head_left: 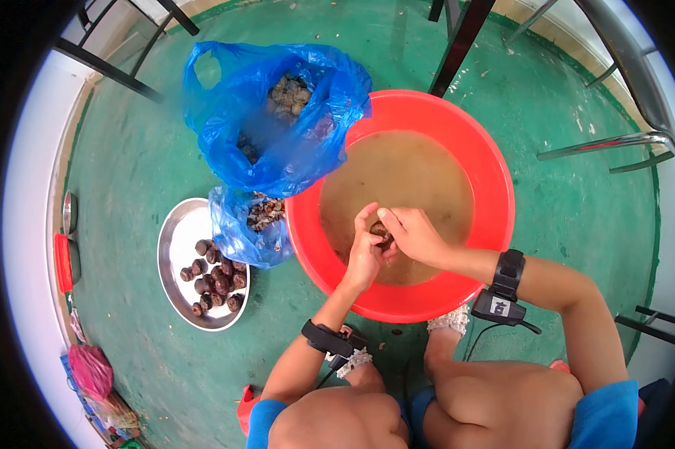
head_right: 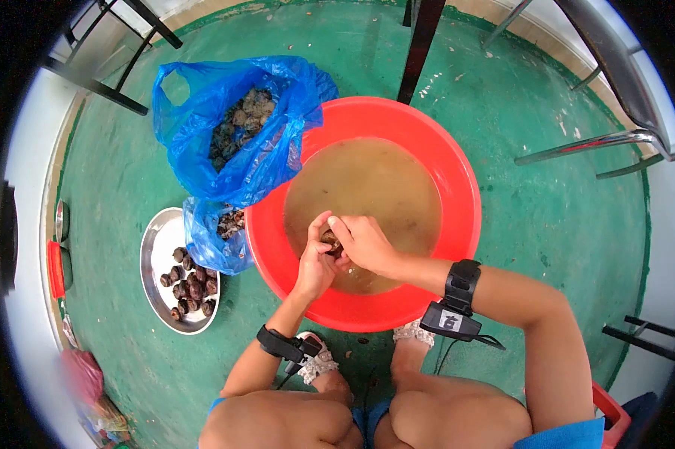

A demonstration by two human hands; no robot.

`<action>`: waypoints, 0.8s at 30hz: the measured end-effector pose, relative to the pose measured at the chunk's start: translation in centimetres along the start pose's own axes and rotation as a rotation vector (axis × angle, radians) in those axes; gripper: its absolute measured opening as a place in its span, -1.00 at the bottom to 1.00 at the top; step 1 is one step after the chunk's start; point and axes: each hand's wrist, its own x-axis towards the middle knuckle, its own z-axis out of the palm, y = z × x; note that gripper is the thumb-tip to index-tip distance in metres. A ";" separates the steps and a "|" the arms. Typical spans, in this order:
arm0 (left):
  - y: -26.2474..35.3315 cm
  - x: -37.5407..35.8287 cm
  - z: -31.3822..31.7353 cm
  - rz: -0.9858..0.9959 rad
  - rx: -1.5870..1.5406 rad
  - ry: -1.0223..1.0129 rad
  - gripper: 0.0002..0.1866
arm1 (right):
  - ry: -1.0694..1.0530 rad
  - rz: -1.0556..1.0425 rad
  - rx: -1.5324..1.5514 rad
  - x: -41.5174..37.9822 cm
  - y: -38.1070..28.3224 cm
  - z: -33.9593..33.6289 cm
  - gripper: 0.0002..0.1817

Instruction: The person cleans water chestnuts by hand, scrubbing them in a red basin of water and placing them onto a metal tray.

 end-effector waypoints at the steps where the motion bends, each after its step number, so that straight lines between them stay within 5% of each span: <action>1: -0.1 0.0 -0.1 -0.022 -0.027 -0.004 -0.41 | 0.000 -0.001 0.000 0.2 0.0 0.0 -0.65; 4: 0.2 0.2 -0.2 -0.047 -0.052 0.002 -0.45 | -0.042 0.126 0.085 1.2 0.7 -0.2 -0.61; 7: 0.4 0.2 -0.5 -0.022 -0.068 -0.017 -0.50 | 0.094 -0.084 -0.236 2.8 3.2 -2.1 -0.66; 10: 0.1 0.6 -1.2 0.010 -0.068 -0.062 -0.53 | 0.137 0.331 -0.860 4.3 7.0 -6.1 -0.72; 14: 0.0 0.8 -1.4 0.059 0.011 0.009 -0.55 | 0.135 0.489 -0.926 4.1 8.8 -7.9 -0.73; 16: -0.1 1.0 -1.3 0.035 0.092 0.074 -0.54 | -0.164 0.736 0.172 4.1 7.7 -7.5 -0.75; 19: 0.3 0.9 -0.8 -0.029 0.071 0.135 -0.56 | -0.392 0.515 0.605 2.4 1.4 -4.7 -0.79; 22: 0.6 0.8 -0.9 -0.089 -0.102 0.101 -0.61 | -0.349 0.336 0.315 1.5 -0.8 -3.3 -0.80; 24: 0.5 0.9 -1.2 -0.108 -0.168 0.075 -0.63 | -0.124 0.043 -0.082 1.3 -0.7 -3.1 -0.84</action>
